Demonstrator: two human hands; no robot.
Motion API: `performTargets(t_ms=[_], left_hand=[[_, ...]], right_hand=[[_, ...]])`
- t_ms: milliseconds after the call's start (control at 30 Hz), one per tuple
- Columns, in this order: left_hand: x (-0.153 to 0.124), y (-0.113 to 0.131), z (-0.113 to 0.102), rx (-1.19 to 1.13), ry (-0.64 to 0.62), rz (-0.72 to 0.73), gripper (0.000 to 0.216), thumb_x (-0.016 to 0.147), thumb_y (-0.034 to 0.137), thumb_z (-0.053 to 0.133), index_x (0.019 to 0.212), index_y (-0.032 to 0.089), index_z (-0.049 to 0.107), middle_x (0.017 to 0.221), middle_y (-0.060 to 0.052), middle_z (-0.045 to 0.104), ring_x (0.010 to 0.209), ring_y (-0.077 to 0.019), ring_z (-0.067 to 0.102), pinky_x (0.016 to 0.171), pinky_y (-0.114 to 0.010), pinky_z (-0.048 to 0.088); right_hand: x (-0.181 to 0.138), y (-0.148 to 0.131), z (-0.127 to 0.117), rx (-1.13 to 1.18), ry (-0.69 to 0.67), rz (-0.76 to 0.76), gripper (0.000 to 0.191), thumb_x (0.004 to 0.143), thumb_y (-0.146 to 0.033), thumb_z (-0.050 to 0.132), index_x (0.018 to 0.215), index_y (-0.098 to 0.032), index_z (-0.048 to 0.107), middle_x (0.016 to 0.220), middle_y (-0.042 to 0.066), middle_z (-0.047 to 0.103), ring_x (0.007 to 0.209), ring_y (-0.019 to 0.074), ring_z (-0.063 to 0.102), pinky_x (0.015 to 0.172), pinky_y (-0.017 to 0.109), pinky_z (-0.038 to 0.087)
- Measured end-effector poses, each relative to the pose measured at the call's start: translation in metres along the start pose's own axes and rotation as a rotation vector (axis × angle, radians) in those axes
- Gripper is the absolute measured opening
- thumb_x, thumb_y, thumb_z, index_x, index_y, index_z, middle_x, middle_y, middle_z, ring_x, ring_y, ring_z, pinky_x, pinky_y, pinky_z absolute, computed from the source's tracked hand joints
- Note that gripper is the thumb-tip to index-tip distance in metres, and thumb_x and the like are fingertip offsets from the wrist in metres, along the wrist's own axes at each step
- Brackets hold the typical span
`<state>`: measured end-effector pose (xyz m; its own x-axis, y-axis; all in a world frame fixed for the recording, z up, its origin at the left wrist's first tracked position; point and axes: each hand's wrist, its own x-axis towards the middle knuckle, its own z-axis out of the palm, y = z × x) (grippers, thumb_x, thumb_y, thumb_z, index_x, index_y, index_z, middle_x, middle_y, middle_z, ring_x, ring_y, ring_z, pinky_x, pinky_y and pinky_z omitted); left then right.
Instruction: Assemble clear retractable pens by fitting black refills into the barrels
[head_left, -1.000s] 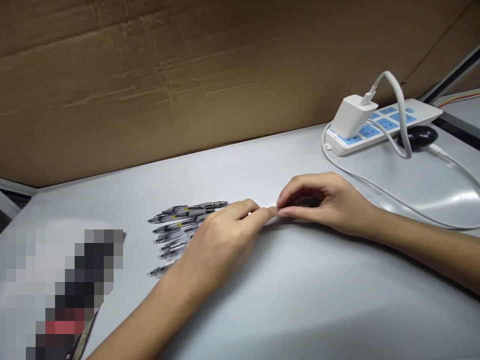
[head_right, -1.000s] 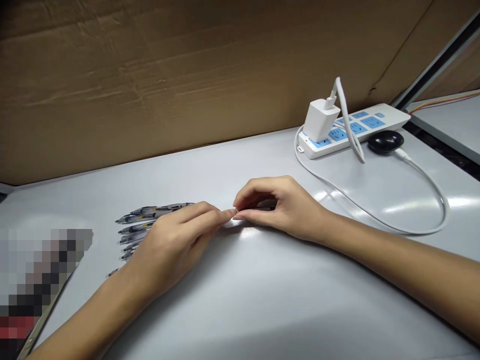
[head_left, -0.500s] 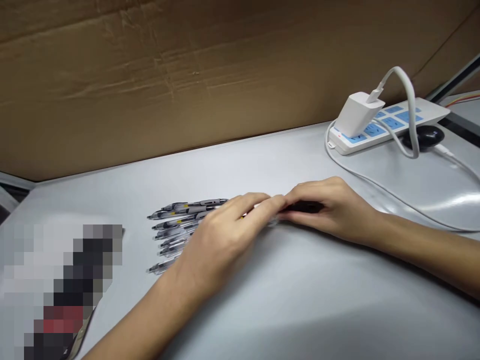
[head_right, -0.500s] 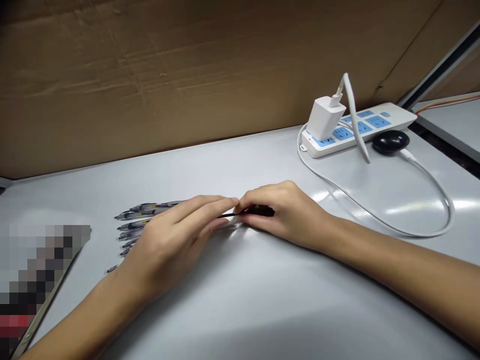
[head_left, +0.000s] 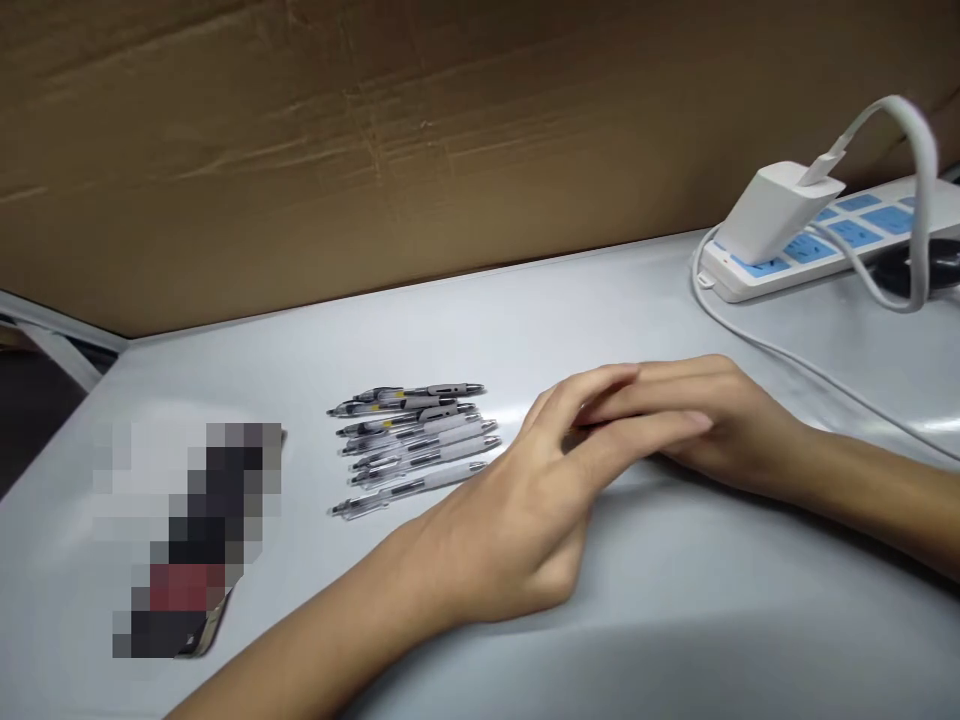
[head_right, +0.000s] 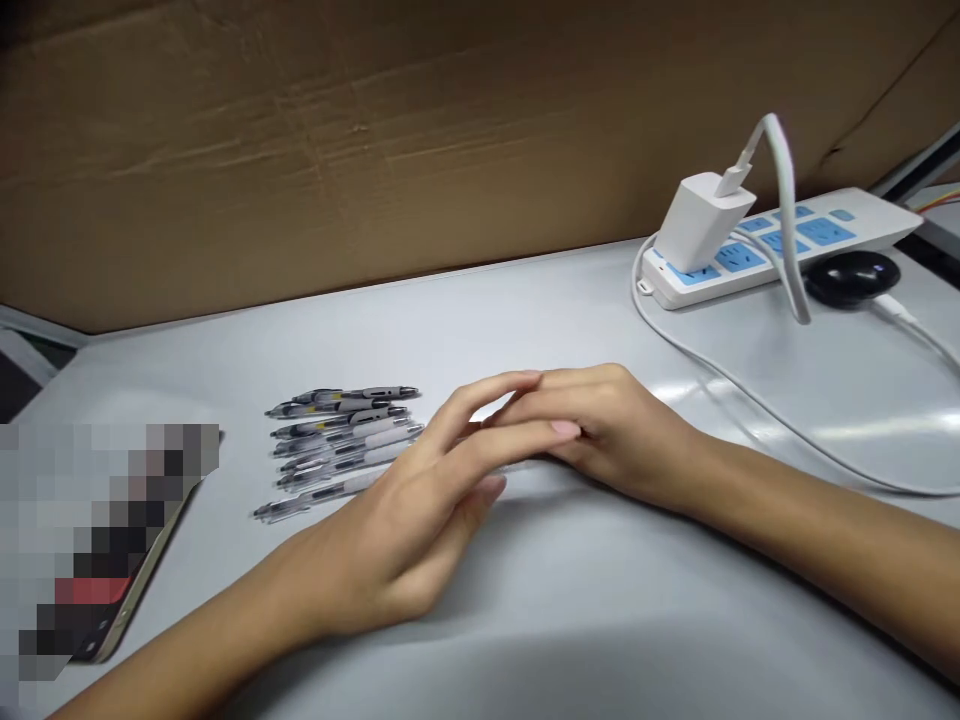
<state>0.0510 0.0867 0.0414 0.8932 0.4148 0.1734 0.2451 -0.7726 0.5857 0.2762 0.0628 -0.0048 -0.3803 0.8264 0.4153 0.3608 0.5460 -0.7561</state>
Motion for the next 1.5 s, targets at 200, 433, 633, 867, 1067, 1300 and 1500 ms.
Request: performTargets(t_ms=[200,433,633,867,1067,1300,1500], left_hand=[[-0.006,0.006,-0.033,0.25,0.232,-0.109,0.038,0.105,0.02,0.051,0.142,0.027,0.053,0.146,-0.008,0.057,0.138,-0.0222,0.055,0.114,-0.04,0.051],[-0.092,0.032,-0.013,0.487,0.485,-0.418,0.021,0.101,0.019,0.059,0.12,0.026,0.065,0.108,-0.003,0.069,0.102,-0.0188,0.067,0.091,-0.03,0.056],[-0.135,0.023,0.021,0.435,0.51,-0.673,0.014,0.1,0.034,0.061,0.111,0.028,0.068,0.109,-0.006,0.065,0.103,-0.024,0.065,0.077,-0.033,0.059],[-0.091,0.037,0.041,0.287,0.518,-0.601,0.013,0.102,0.018,0.05,0.097,0.023,0.061,0.094,-0.004,0.068,0.086,-0.022,0.066,0.07,-0.034,0.057],[-0.08,0.038,0.05,0.228,0.534,-0.622,0.014,0.104,0.019,0.048,0.101,0.024,0.061,0.096,-0.003,0.068,0.09,-0.0218,0.066,0.073,-0.033,0.055],[-0.082,0.038,0.049,0.239,0.495,-0.576,0.013,0.104,0.019,0.048,0.103,0.023,0.06,0.098,-0.004,0.068,0.091,-0.0213,0.064,0.075,-0.032,0.054],[-0.082,0.039,0.055,0.286,0.46,-0.552,0.012,0.102,0.014,0.052,0.104,0.022,0.061,0.101,-0.004,0.066,0.094,-0.0217,0.063,0.078,-0.035,0.055]], right_hand=[[0.001,0.0,-0.001,-0.109,-0.032,0.12,0.015,0.1,-0.034,0.061,0.104,-0.028,0.075,0.1,0.003,0.079,0.087,0.0227,0.074,0.079,0.035,0.058],[-0.005,0.005,0.003,-0.143,-0.107,0.145,0.027,0.103,-0.033,0.054,0.125,-0.033,0.07,0.113,0.005,0.076,0.097,0.0248,0.073,0.083,0.037,0.059],[-0.008,0.005,0.005,-0.131,-0.206,0.055,0.026,0.103,-0.032,0.053,0.117,-0.033,0.075,0.105,0.006,0.072,0.091,0.0216,0.072,0.075,0.031,0.058],[-0.009,-0.016,0.016,-0.065,-0.325,0.035,0.022,0.107,-0.029,0.046,0.108,-0.025,0.068,0.103,0.007,0.07,0.091,0.0201,0.067,0.08,0.032,0.054],[-0.009,-0.026,0.019,-0.05,-0.315,0.062,0.019,0.107,-0.028,0.045,0.103,-0.023,0.063,0.099,0.005,0.069,0.087,0.018,0.065,0.079,0.03,0.05],[-0.008,-0.023,0.019,-0.078,-0.306,0.058,0.02,0.108,-0.032,0.045,0.101,-0.022,0.061,0.098,0.005,0.067,0.085,0.0177,0.063,0.075,0.03,0.048],[-0.012,-0.02,0.024,-0.041,-0.309,-0.058,0.02,0.106,-0.025,0.046,0.108,-0.022,0.067,0.106,0.008,0.065,0.09,0.0174,0.065,0.08,0.029,0.051]])
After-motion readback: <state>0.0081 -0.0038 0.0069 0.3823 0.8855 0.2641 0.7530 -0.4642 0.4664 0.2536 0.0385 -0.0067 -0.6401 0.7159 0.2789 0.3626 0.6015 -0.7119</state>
